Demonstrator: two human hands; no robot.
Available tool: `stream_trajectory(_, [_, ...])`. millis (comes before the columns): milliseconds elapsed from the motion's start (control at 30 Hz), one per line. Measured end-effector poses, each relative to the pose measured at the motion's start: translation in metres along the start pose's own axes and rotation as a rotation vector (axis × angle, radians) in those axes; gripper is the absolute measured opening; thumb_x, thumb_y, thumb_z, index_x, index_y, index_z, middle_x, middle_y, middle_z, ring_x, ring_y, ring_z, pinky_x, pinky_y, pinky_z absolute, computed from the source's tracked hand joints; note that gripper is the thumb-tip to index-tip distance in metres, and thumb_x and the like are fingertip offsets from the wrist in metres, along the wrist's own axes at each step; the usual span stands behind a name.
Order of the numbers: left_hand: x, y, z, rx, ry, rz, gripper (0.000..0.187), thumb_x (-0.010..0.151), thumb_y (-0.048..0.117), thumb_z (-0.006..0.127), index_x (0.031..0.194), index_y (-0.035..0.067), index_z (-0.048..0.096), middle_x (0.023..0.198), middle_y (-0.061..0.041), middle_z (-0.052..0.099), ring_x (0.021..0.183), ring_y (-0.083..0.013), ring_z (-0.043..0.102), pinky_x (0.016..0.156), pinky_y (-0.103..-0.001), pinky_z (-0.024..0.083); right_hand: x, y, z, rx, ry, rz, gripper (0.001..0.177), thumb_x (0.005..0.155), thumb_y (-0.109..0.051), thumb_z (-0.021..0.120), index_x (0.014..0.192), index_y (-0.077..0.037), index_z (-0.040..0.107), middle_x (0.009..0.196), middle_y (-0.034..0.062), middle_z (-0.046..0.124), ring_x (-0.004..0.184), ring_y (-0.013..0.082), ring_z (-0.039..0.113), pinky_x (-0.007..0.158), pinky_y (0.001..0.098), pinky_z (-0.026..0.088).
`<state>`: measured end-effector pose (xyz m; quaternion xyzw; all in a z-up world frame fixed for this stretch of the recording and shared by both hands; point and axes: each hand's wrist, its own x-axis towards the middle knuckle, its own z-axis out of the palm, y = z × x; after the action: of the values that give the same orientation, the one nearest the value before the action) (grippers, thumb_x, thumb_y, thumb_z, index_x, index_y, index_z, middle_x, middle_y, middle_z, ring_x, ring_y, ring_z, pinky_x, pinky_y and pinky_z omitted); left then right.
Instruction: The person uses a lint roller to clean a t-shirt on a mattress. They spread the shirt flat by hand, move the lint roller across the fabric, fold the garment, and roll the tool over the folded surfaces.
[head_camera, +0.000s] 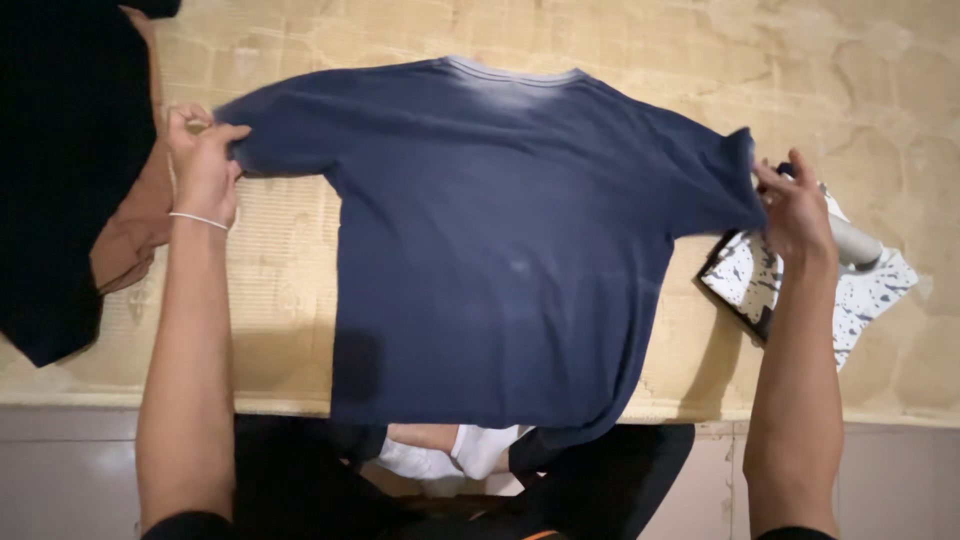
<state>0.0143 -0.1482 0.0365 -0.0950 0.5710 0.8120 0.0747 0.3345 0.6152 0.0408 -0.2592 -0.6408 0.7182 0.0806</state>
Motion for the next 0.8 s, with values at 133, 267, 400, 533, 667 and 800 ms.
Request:
stream_trajectory(133, [-0.021, 0.016, 0.015, 0.165, -0.153, -0.021, 0.039, 0.092, -0.007, 0.067, 0.124, 0.011, 0.055, 0.124, -0.011, 0.064, 0.106, -0.0153, 0.067, 0.086, -0.026, 0.057, 0.011, 0.019, 0.005, 0.009, 0.157, 0.168, 0.047, 0.105, -0.022, 0.059, 0.14, -0.008, 0.032, 0.133, 0.0182, 0.053, 0.114, 0.0247, 0.062, 0.097, 0.0376, 0.055])
stream_trajectory(267, [-0.016, 0.012, 0.017, 0.268, -0.391, 0.115, 0.058, 0.096, -0.013, 0.071, 0.151, -0.005, 0.056, 0.148, -0.022, 0.061, 0.131, -0.0221, 0.063, 0.114, -0.031, 0.055, 0.027, 0.012, 0.03, -0.162, 0.325, 0.339, 0.049, 0.112, -0.044, 0.063, 0.123, 0.004, 0.061, 0.111, 0.0168, 0.061, 0.09, 0.0217, 0.063, 0.083, 0.0366, 0.054])
stream_trajectory(400, [-0.003, 0.014, 0.016, 0.257, -0.406, 0.205, 0.073, 0.094, -0.016, 0.073, 0.159, -0.006, 0.042, 0.155, -0.022, 0.055, 0.139, -0.0218, 0.061, 0.116, -0.032, 0.049, 0.019, -0.008, 0.058, -0.146, 0.348, 0.33, 0.03, 0.102, -0.027, 0.062, 0.118, -0.002, 0.056, 0.114, 0.0072, 0.066, 0.094, 0.0174, 0.071, 0.086, 0.0377, 0.06])
stream_trajectory(533, [0.008, 0.025, 0.014, 0.361, -0.417, 0.212, 0.078, 0.096, -0.01, 0.073, 0.163, -0.007, 0.034, 0.157, -0.022, 0.053, 0.137, -0.0224, 0.063, 0.111, -0.032, 0.051, 0.009, 0.003, 0.043, 0.223, 0.307, 0.161, 0.033, 0.108, -0.032, 0.044, 0.113, -0.006, 0.065, 0.1, 0.0042, 0.073, 0.088, 0.0143, 0.067, 0.078, 0.0293, 0.055])
stream_trajectory(667, [0.007, 0.026, 0.006, 0.919, -0.231, -0.04, 0.083, 0.093, 0.001, 0.074, 0.166, 0.001, 0.034, 0.136, -0.026, 0.068, 0.096, -0.0408, 0.067, 0.072, -0.051, 0.049, 0.009, 0.033, 0.034, 0.186, 0.437, -0.169, 0.025, 0.109, -0.025, 0.055, 0.087, -0.017, 0.046, 0.079, -0.0041, 0.047, 0.066, 0.0138, 0.042, 0.062, 0.0332, 0.037])
stream_trajectory(800, [0.02, 0.009, -0.006, 0.953, -0.352, 0.17, 0.085, 0.088, -0.004, 0.079, 0.158, -0.012, 0.032, 0.142, -0.028, 0.059, 0.123, -0.0287, 0.066, 0.102, -0.033, 0.057, 0.011, 0.028, 0.038, -0.095, 0.551, 0.205, 0.035, 0.101, -0.05, 0.056, 0.087, -0.019, 0.059, 0.078, -0.0024, 0.057, 0.072, 0.0123, 0.055, 0.065, 0.029, 0.044])
